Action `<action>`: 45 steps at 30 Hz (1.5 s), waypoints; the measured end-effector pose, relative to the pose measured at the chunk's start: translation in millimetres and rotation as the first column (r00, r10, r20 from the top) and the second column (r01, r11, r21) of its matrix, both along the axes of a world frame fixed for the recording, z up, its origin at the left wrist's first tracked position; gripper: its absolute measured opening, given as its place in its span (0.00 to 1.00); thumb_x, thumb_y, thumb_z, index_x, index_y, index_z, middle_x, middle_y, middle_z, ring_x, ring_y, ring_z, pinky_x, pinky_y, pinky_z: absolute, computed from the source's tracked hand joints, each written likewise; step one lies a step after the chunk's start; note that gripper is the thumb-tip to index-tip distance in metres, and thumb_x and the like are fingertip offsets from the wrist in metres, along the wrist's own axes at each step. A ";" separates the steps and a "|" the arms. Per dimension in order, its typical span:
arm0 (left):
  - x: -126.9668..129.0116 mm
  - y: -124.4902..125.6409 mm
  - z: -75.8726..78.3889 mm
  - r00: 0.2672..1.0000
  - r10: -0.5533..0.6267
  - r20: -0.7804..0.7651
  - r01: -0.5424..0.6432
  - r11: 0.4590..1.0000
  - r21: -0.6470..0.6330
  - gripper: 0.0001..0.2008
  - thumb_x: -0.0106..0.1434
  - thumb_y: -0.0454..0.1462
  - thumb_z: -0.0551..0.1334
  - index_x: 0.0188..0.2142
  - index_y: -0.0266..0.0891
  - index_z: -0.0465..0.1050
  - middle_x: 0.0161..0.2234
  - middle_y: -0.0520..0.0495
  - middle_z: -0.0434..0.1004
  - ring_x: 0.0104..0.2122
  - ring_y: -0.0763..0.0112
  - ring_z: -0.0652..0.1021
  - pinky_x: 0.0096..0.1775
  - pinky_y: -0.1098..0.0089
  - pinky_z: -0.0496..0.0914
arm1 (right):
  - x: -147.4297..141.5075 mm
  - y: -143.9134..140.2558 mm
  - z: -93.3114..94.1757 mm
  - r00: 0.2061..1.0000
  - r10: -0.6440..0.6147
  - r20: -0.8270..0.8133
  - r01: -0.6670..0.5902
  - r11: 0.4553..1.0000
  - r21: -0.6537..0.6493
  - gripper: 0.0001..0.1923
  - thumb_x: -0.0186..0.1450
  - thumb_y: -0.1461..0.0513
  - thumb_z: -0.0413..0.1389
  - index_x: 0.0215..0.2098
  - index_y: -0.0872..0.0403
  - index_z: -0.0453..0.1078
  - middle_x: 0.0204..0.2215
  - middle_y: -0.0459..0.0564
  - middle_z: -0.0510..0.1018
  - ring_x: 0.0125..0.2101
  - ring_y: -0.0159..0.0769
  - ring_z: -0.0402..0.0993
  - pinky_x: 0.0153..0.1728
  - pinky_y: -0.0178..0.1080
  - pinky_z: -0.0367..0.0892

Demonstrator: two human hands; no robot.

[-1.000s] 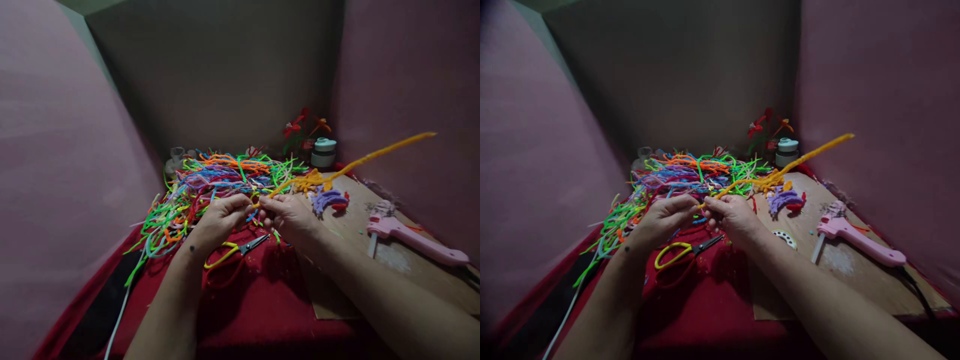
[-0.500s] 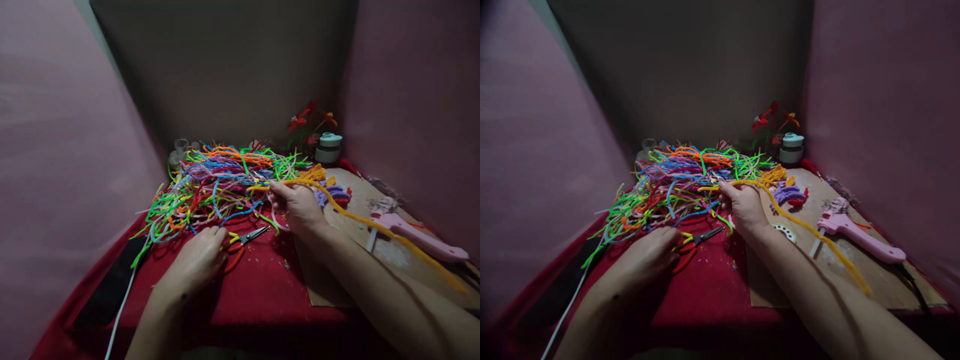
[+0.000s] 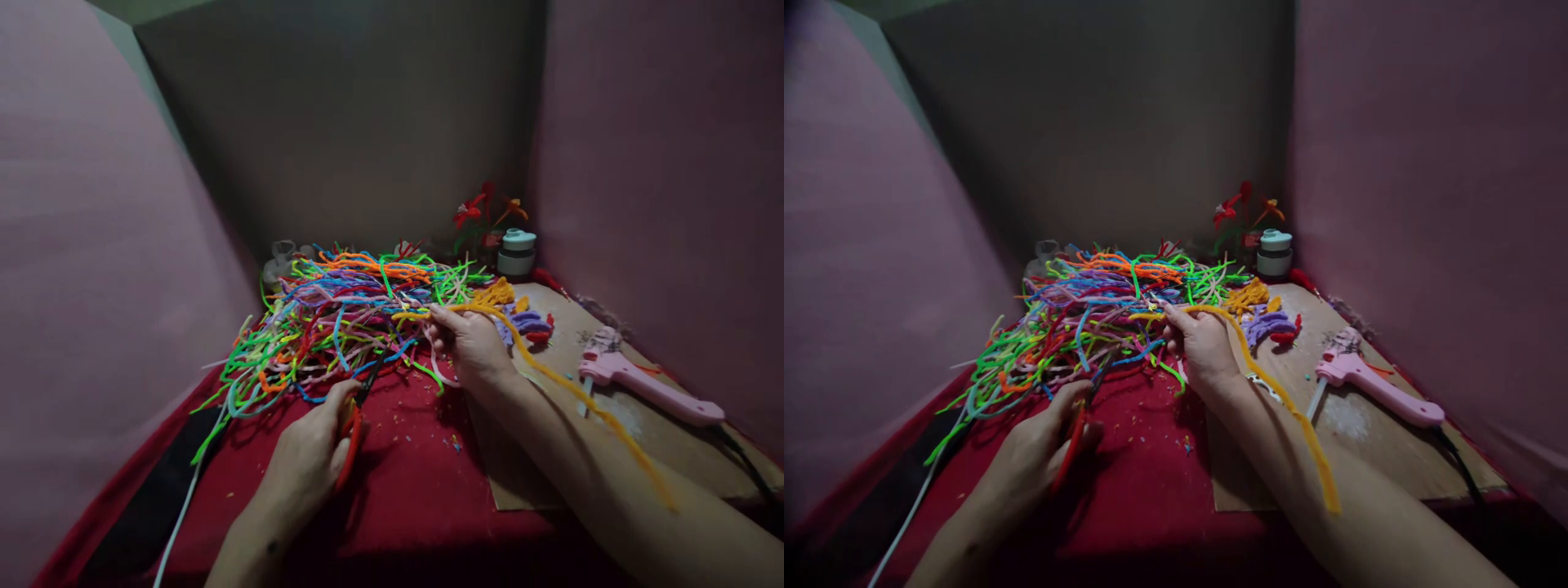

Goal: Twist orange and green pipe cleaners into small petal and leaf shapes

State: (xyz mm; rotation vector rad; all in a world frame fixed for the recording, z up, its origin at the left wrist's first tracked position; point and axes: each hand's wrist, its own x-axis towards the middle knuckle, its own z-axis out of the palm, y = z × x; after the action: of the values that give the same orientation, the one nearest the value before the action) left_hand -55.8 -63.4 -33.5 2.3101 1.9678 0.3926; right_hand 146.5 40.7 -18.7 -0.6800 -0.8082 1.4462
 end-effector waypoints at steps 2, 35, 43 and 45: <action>9.8 2.4 1.2 0.998 -0.005 -0.069 0.011 0.996 0.092 0.22 0.62 0.34 0.50 0.57 0.41 0.55 0.45 0.44 0.74 0.43 0.64 0.75 0.42 0.66 0.69 | -0.7 -1.4 0.3 1.000 -0.002 0.020 0.002 1.000 0.012 0.14 0.49 0.56 0.63 0.21 0.58 0.67 0.15 0.42 0.68 0.13 0.22 0.59 0.13 0.28 0.51; 58.3 23.4 6.3 0.869 0.119 -0.480 -0.081 0.992 0.100 0.22 0.63 0.28 0.44 0.57 0.31 0.56 0.39 0.38 0.73 0.39 0.61 0.75 0.32 0.69 0.72 | -6.6 -14.9 0.0 0.991 -0.050 0.125 0.055 0.998 -0.037 0.14 0.51 0.57 0.60 0.17 0.59 0.68 0.12 0.44 0.69 0.11 0.23 0.60 0.13 0.28 0.54; 48.7 26.2 -0.2 0.935 0.067 -0.349 -0.043 0.996 0.077 0.18 0.63 0.30 0.44 0.51 0.32 0.59 0.37 0.39 0.75 0.35 0.62 0.78 0.31 0.70 0.70 | -6.1 -13.3 -2.6 0.995 -0.018 0.101 0.027 0.996 -0.081 0.13 0.50 0.56 0.62 0.18 0.59 0.69 0.12 0.44 0.69 0.12 0.22 0.60 0.13 0.28 0.53; 41.7 22.8 2.4 0.947 0.066 -0.314 -0.051 0.997 0.055 0.19 0.63 0.30 0.44 0.53 0.33 0.58 0.36 0.39 0.76 0.35 0.62 0.78 0.31 0.69 0.69 | -5.5 -12.6 -1.8 0.997 -0.020 0.071 0.026 0.996 -0.087 0.13 0.49 0.57 0.62 0.17 0.58 0.68 0.12 0.43 0.68 0.12 0.22 0.59 0.12 0.28 0.52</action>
State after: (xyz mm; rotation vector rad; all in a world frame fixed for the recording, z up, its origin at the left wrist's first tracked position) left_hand -14.1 -40.5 -31.1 2.4789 2.1910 0.0735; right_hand 141.0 28.1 -20.5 -0.8085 -0.7919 1.4505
